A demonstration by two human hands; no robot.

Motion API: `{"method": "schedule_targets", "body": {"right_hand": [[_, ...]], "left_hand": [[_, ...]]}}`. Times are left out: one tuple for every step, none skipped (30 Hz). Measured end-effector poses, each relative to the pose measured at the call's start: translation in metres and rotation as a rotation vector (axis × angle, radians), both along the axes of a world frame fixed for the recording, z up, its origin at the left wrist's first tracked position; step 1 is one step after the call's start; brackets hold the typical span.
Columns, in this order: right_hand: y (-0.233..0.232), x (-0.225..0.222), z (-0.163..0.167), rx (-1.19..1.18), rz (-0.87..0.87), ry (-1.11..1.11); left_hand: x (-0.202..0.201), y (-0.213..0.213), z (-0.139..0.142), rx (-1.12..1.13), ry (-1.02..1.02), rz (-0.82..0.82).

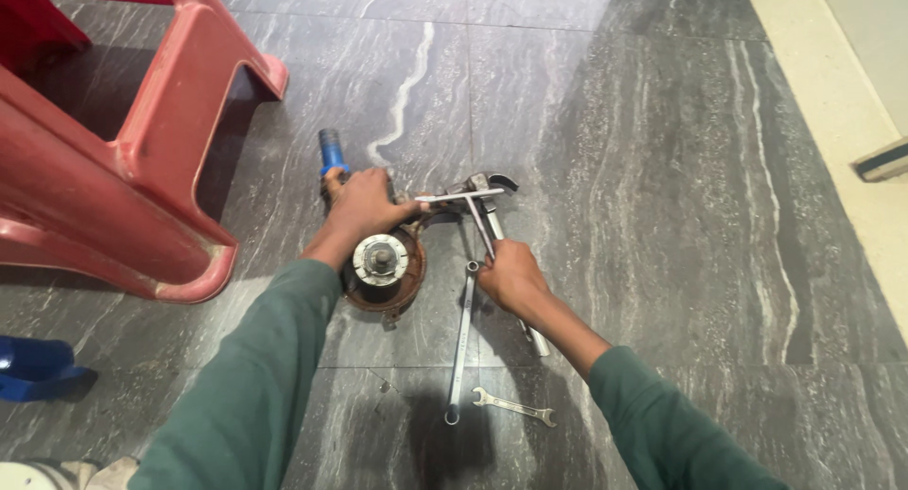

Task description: The person sits on the floor and uses a wrench and hammer to loosen and remove a bolt from a mechanical part. They then use a T-handle tool to further disassemble the component.

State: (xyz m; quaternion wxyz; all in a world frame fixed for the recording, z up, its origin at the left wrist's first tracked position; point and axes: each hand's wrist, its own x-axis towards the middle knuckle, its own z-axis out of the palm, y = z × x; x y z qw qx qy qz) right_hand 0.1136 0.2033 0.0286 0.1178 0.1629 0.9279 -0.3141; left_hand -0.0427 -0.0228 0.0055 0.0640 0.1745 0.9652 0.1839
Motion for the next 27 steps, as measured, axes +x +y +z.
{"method": "schedule_targets", "body": {"right_hand": [[0.001,0.002,-0.004,0.016,-0.002,0.018],[0.001,0.003,-0.008,0.032,-0.004,0.036],[0.001,0.005,-0.012,0.049,-0.005,0.054],[0.0,0.006,-0.015,0.024,-0.036,0.037],[0.0,0.007,-0.018,0.001,-0.066,0.018],[-0.001,0.007,-0.021,-0.024,-0.095,-0.002],[-0.002,0.005,-0.023,-0.022,-0.093,0.004],[-0.002,0.005,-0.025,-0.021,-0.095,0.009],[-0.003,0.004,-0.026,-0.019,-0.101,0.011],[-0.003,0.004,-0.027,-0.025,-0.101,0.005],[-0.003,0.004,-0.027,-0.032,-0.1,0.001],[-0.003,0.003,-0.026,-0.038,-0.099,-0.002],[-0.003,0.003,-0.025,-0.032,-0.091,0.013],[-0.004,0.003,-0.024,-0.027,-0.082,0.03],[-0.004,0.003,-0.023,-0.021,-0.074,0.049],[-0.005,0.003,-0.022,-0.037,-0.088,0.014],[-0.005,0.004,-0.021,-0.054,-0.102,-0.021],[-0.006,0.004,-0.02,-0.069,-0.117,-0.056],[-0.006,0.004,-0.019,-0.069,-0.115,-0.046],[-0.007,0.004,-0.019,-0.069,-0.112,-0.037],[-0.007,0.004,-0.019,-0.07,-0.108,-0.03],[-0.008,0.005,-0.019,-0.071,-0.112,-0.022],[-0.008,0.005,-0.019,-0.071,-0.116,-0.015],[-0.008,0.005,-0.019,-0.071,-0.12,-0.008],[-0.008,0.006,-0.019,-0.074,-0.114,0.005],[-0.008,0.006,-0.019,-0.077,-0.107,0.019],[-0.008,0.007,-0.019,-0.08,-0.101,0.033]], "left_hand": [[-0.003,0.002,-0.002,0.026,0.032,-0.029],[-0.006,0.006,-0.004,0.053,0.064,-0.057],[-0.009,0.008,-0.006,0.081,0.095,-0.084],[-0.012,0.011,-0.006,0.07,0.112,-0.093],[-0.015,0.015,-0.006,0.061,0.127,-0.102],[-0.016,0.017,-0.005,0.049,0.141,-0.11],[-0.018,0.018,-0.004,0.017,0.131,-0.099],[-0.018,0.019,-0.001,-0.016,0.119,-0.091],[-0.017,0.02,0.002,-0.047,0.105,-0.088],[-0.016,0.02,0.005,-0.06,0.108,-0.091],[-0.014,0.02,0.008,-0.074,0.115,-0.094],[-0.013,0.02,0.012,-0.087,0.122,-0.097],[-0.011,0.021,0.015,-0.077,0.121,-0.098],[-0.01,0.02,0.017,-0.068,0.122,-0.097],[-0.009,0.021,0.02,-0.058,0.125,-0.097],[-0.008,0.021,0.022,-0.064,0.122,-0.099],[-0.008,0.021,0.024,-0.07,0.119,-0.101],[-0.008,0.021,0.025,-0.075,0.116,-0.104],[-0.009,0.021,0.026,-0.078,0.113,-0.105],[-0.009,0.021,0.026,-0.081,0.109,-0.105],[-0.009,0.021,0.026,-0.086,0.104,-0.105],[-0.009,0.021,0.026,-0.081,0.102,-0.102],[-0.009,0.02,0.025,-0.076,0.1,-0.1],[-0.009,0.02,0.024,-0.07,0.098,-0.098],[-0.009,0.019,0.022,-0.065,0.1,-0.097],[-0.01,0.019,0.02,-0.061,0.103,-0.094],[-0.01,0.018,0.017,-0.057,0.105,-0.093]]}}
